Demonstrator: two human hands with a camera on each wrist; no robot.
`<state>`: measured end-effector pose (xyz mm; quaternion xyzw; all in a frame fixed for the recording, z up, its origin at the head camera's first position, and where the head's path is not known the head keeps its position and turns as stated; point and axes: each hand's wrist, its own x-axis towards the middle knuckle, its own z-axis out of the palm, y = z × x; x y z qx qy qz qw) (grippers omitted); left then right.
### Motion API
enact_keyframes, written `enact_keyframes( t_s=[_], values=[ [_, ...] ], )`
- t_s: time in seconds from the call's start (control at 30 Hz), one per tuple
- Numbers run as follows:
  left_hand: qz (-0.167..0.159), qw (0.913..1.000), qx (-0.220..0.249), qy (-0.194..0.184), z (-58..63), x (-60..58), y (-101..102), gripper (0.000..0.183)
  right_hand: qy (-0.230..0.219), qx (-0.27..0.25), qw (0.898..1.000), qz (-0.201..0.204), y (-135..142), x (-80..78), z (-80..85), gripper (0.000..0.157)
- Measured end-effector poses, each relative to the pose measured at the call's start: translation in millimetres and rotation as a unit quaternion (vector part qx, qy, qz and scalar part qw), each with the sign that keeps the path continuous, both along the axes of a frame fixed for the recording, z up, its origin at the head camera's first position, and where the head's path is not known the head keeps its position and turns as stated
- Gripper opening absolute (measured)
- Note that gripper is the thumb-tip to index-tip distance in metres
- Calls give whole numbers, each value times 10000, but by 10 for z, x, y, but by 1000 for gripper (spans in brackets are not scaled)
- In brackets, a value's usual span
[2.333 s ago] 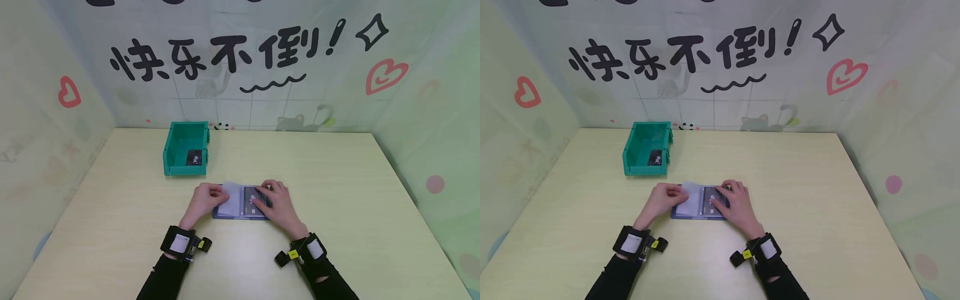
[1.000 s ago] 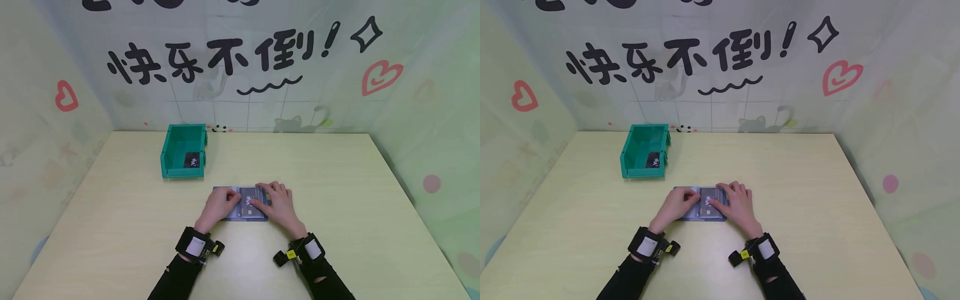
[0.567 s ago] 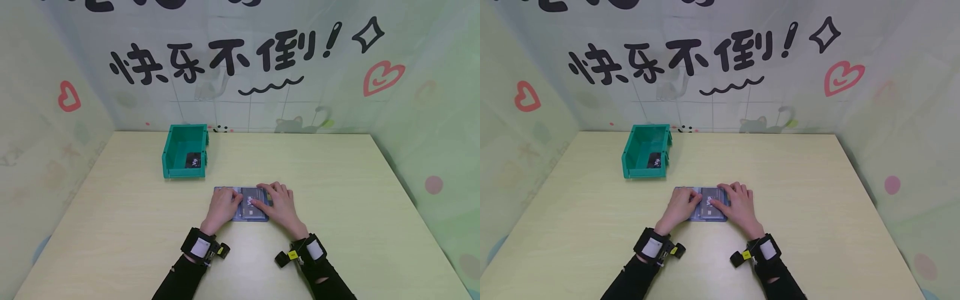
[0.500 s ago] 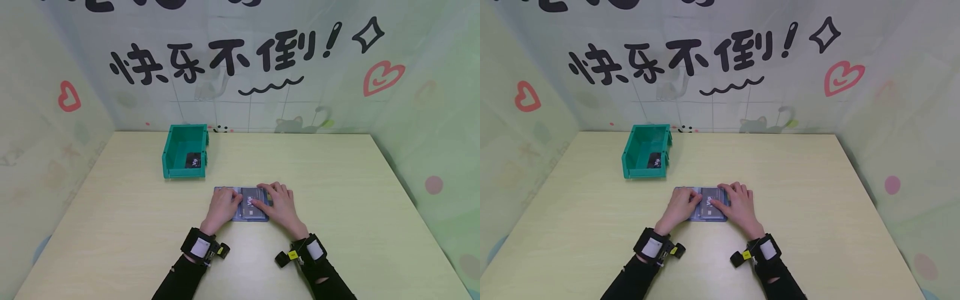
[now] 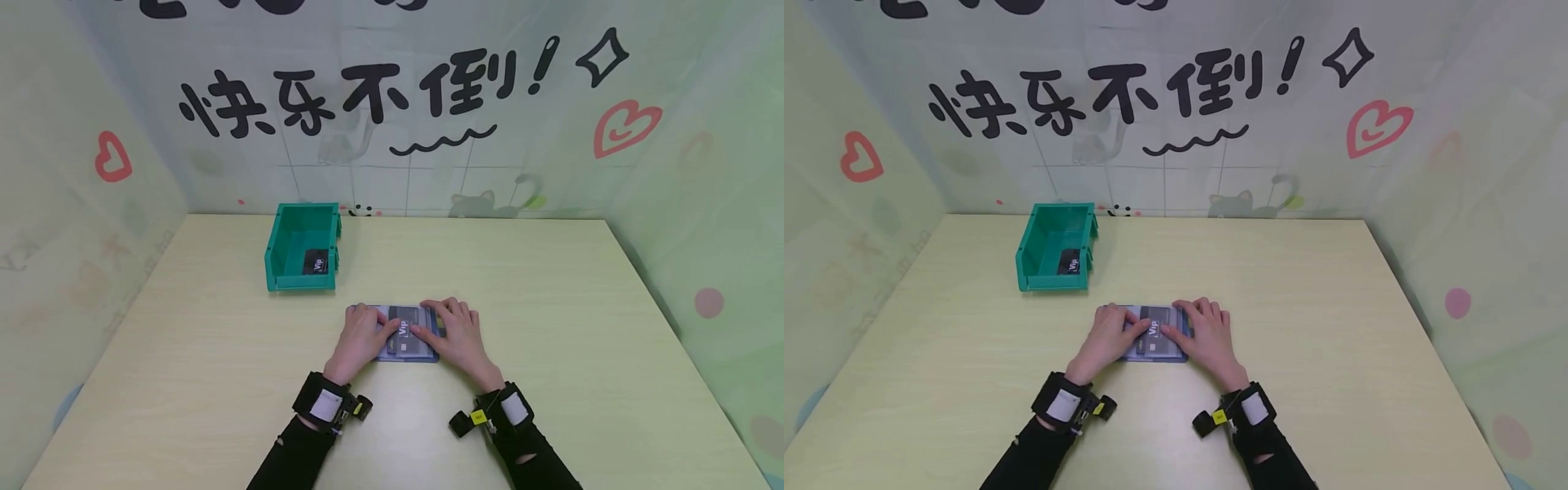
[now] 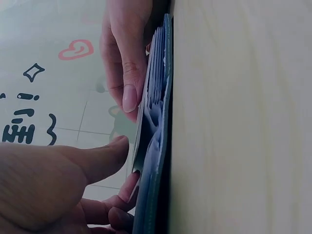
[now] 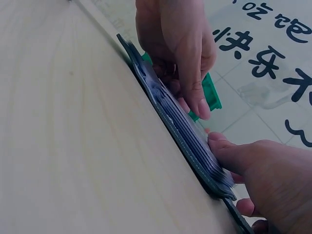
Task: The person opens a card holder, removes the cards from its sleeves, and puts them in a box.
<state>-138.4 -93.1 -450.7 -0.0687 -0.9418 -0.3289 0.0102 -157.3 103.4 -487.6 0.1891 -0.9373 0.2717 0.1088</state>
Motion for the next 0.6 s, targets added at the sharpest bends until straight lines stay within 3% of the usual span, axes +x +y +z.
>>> enact_keyframes(
  t_s=[0.3, 0.6],
  values=[
    [-37, 9979, -541, 341, 1, 8, 48, 29, 30, -12, 10000, -15, 2, -7, 2, 53],
    [57, 9996, -242, -108, 37, -5, -5, 27, 14, -19, 10000, -21, 0, 3, 12, 51]
  ],
)
